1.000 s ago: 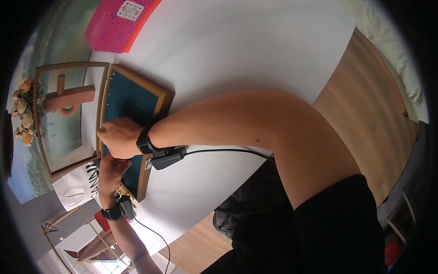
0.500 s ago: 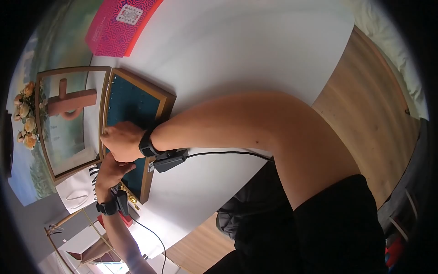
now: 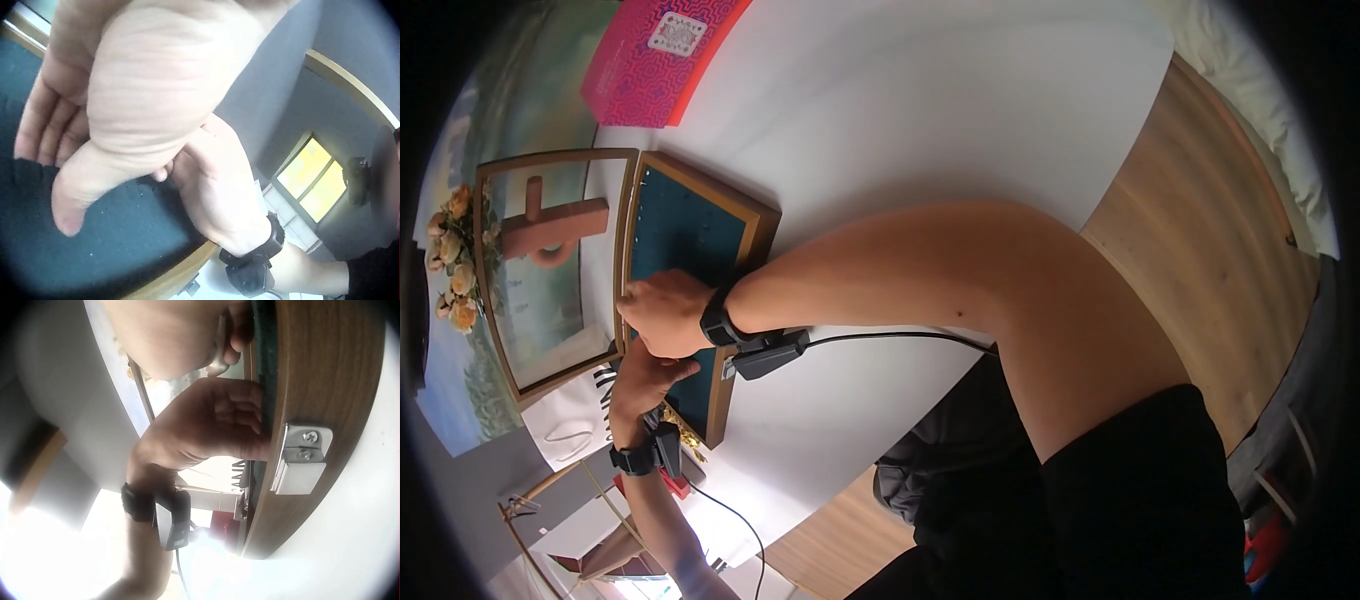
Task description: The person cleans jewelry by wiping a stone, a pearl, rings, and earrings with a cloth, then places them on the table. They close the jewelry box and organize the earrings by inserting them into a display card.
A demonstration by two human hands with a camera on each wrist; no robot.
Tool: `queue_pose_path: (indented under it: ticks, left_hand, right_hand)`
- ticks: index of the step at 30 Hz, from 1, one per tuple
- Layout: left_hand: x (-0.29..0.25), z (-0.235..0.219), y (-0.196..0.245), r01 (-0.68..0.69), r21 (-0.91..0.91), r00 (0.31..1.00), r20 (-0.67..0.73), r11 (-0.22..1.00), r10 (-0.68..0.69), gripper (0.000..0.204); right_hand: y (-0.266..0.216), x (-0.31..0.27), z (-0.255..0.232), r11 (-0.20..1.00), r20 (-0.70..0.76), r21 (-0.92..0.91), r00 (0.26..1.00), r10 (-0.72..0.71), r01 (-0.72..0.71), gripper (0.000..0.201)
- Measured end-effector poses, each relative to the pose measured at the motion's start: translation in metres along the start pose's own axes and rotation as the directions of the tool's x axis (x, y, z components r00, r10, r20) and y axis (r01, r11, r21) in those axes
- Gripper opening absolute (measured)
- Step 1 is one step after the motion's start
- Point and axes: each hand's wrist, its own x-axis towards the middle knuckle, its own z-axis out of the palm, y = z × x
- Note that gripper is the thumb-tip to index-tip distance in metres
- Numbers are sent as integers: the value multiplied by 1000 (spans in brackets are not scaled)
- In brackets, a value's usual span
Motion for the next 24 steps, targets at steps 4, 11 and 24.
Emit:
queue_pose_path:
  ticks: [4, 11, 24]
  left_hand:
    - [2, 1, -5, -48, -105, 999, -25, 993, 46, 29]
    - [-7, 3, 7, 21, -67, 997, -70, 998, -25, 24]
    - [-10, 23, -34, -30, -403, 994, -111, 915, -16, 27]
  right_hand:
    - [0, 1, 0, 1000, -18, 3, 1000, -2, 2, 12]
    - [-1, 1, -2, 1000, 28, -3, 1000, 11, -11, 13]
    - [2, 2, 1, 1000, 35, 27, 999, 14, -15, 15]
